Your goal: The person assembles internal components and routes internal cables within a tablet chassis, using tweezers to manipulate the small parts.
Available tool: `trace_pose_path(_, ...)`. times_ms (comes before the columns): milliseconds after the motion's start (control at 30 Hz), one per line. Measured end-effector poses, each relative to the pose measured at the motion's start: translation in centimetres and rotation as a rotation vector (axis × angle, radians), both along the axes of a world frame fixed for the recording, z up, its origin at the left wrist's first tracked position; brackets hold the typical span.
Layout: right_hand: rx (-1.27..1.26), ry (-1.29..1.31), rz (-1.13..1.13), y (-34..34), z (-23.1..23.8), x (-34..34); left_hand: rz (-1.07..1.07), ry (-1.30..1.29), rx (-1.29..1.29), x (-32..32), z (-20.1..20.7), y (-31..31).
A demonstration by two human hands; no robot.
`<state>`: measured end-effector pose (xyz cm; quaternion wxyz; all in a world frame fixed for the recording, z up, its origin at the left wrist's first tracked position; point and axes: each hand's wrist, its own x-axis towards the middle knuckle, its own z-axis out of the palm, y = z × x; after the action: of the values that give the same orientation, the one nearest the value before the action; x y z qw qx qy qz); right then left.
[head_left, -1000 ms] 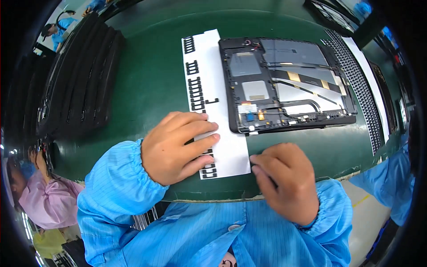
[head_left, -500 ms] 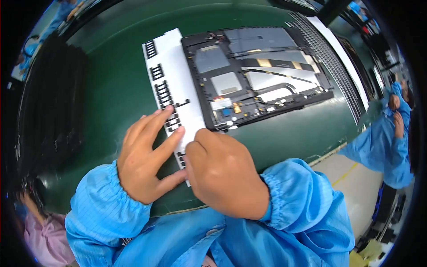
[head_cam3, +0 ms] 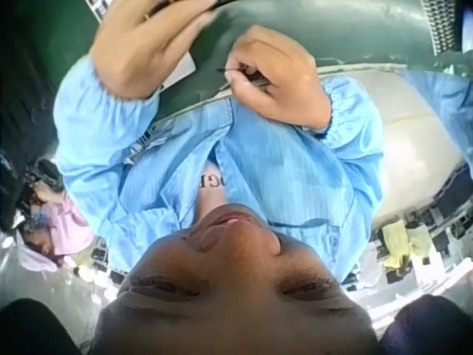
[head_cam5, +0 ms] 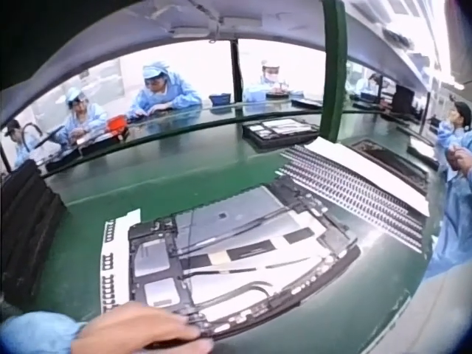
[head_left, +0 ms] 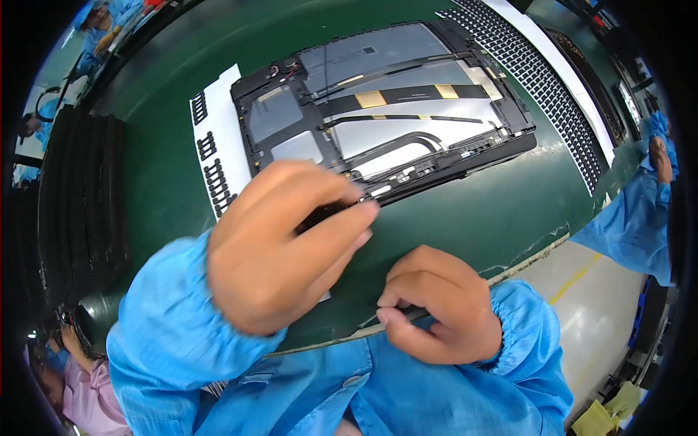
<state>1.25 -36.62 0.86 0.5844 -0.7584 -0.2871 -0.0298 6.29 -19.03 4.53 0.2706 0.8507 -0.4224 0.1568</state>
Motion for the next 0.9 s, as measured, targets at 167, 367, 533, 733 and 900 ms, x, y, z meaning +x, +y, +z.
trace_pose_path(167,0.065,-0.100,0.008,-0.3,-0.8,-0.1,-0.045,-0.074,0.002,2.1,-1.7,-2.4)
trace_pose_path(367,0.072,-0.139,0.039,-0.6,-1.5,0.0,0.041,0.018,0.066,1.9,-0.7,-3.2)
trace_pose_path(533,0.103,-0.190,0.024,-0.7,-1.8,-0.3,0.032,-0.089,0.094,1.3,-1.3,-2.8)
trace_pose_path(733,0.143,-0.113,0.039,-1.6,-1.4,0.1,-0.064,-0.221,0.270,0.8,-1.5,-1.7)
trace_pose_path(900,0.140,-0.117,0.053,-1.6,-1.1,0.2,-0.114,-0.217,0.321,1.1,-1.2,-1.5)
